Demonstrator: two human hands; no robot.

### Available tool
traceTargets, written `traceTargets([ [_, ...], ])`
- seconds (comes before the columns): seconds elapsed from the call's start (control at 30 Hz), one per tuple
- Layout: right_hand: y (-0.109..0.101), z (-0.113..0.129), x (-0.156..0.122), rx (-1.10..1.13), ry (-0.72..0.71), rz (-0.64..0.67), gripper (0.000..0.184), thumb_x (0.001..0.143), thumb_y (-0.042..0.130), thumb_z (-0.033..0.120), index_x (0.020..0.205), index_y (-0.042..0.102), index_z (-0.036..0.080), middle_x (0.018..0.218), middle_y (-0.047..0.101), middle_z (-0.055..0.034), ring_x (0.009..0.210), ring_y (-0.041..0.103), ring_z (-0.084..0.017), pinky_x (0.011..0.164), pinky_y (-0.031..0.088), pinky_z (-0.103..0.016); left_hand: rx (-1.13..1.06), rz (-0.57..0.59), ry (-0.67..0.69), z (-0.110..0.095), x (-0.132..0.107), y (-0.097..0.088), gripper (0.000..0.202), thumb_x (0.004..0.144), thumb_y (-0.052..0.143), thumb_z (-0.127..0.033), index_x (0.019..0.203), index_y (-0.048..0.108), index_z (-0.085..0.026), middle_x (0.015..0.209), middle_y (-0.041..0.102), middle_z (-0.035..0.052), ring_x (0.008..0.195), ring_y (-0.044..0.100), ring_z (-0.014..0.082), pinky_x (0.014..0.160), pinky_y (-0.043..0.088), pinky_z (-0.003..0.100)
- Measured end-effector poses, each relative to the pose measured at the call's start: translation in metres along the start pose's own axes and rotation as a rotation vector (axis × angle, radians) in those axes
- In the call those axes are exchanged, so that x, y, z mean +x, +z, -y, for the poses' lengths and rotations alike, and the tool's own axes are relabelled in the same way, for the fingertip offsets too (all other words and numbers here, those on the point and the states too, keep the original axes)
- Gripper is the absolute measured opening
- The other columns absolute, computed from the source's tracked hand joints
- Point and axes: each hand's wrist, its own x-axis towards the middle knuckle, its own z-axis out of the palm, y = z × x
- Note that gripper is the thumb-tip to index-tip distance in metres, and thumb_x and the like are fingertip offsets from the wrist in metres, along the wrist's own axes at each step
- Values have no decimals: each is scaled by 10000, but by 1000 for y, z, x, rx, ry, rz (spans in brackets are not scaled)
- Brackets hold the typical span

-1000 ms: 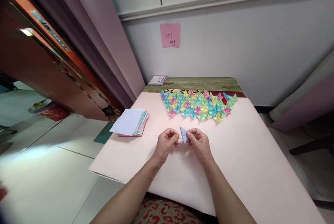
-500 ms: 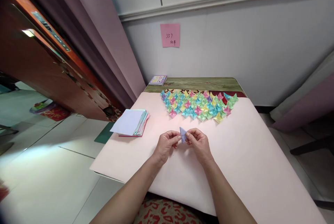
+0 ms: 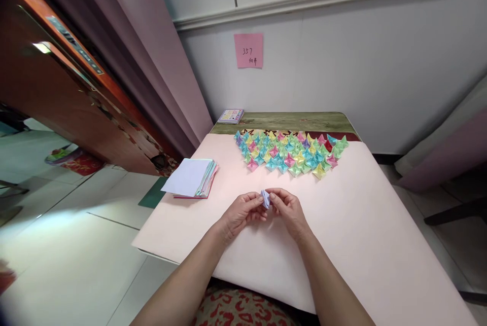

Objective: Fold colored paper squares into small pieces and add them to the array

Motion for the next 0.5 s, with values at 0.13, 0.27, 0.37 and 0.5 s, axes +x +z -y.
traceTargets([
  [0.13,-1,-2,1,-23,-4,19,328,753,751,494,843,714,180,672,620,-3,557,484,-109,520,399,-229,79,-67,107,3,3,-1,424,636,824,-468,768,634,-113,690,679,47,578,640,131,599,541,260],
  [0.27,-1,-4,2,5,-8,17,314,738,775,472,841,701,185,701,652,-13,636,560,-133,598,458,-245,91,-168,222,6,6,-3,491,618,843,-360,981,596,-140,658,671,-8,527,632,131,582,549,280],
  [0.37,1,-3,1,21,4,37,325,717,795,455,866,691,186,733,661,-14,647,575,-134,607,469,-252,142,-193,274,7,7,-5,487,646,814,-304,1035,570,-140,656,659,-22,534,627,124,567,538,261],
  [0.5,3,-4,1,29,4,38,357,707,800,447,927,684,192,768,670,-13,636,577,-128,587,468,-247,177,-244,323,9,9,-4,455,647,799,-262,1026,578,-141,625,622,-46,524,597,101,524,500,215],
])
